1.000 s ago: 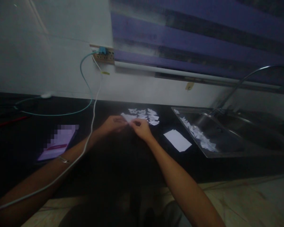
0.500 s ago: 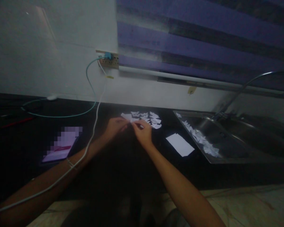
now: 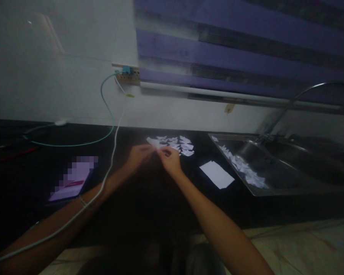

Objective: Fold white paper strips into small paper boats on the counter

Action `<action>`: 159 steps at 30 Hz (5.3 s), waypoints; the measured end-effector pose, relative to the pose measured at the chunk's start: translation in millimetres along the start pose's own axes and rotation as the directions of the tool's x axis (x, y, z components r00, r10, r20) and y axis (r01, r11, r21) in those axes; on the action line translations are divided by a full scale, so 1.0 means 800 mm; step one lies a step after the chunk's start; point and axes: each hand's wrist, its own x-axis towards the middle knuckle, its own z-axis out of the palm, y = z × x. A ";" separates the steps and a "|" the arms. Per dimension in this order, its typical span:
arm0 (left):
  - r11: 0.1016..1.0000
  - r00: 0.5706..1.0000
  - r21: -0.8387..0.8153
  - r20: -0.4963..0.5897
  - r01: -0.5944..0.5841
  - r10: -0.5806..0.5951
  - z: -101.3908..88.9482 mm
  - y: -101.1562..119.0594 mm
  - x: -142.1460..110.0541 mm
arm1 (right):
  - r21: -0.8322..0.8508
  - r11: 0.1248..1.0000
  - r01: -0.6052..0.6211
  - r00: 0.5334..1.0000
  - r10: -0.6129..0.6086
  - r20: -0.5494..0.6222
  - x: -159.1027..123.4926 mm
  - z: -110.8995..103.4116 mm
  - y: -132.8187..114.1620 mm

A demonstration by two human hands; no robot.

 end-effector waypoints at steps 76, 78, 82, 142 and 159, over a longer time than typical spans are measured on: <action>0.968 0.911 0.233 0.411 -0.094 -0.011 -0.021 -0.011 0.011 | 0.212 0.950 -0.229 0.969 0.202 0.139 0.008 -0.014 -0.011; 0.951 0.913 0.263 0.406 -0.164 0.046 -0.020 -0.012 0.009 | 0.191 0.960 -0.206 0.975 0.184 0.125 0.008 -0.013 -0.013; 0.942 0.911 0.245 0.394 -0.231 0.121 -0.018 -0.014 0.010 | 0.225 0.946 -0.235 0.971 0.216 0.108 0.009 -0.012 -0.009; 0.937 0.905 0.204 0.379 -0.283 0.190 -0.016 -0.013 0.005 | 0.443 0.805 -0.394 0.919 0.360 0.163 0.005 -0.009 -0.011; 0.828 0.930 0.455 0.311 -0.327 0.196 -0.020 -0.014 0.007 | -0.011 1.000 -0.015 0.990 0.017 0.138 0.006 -0.007 0.001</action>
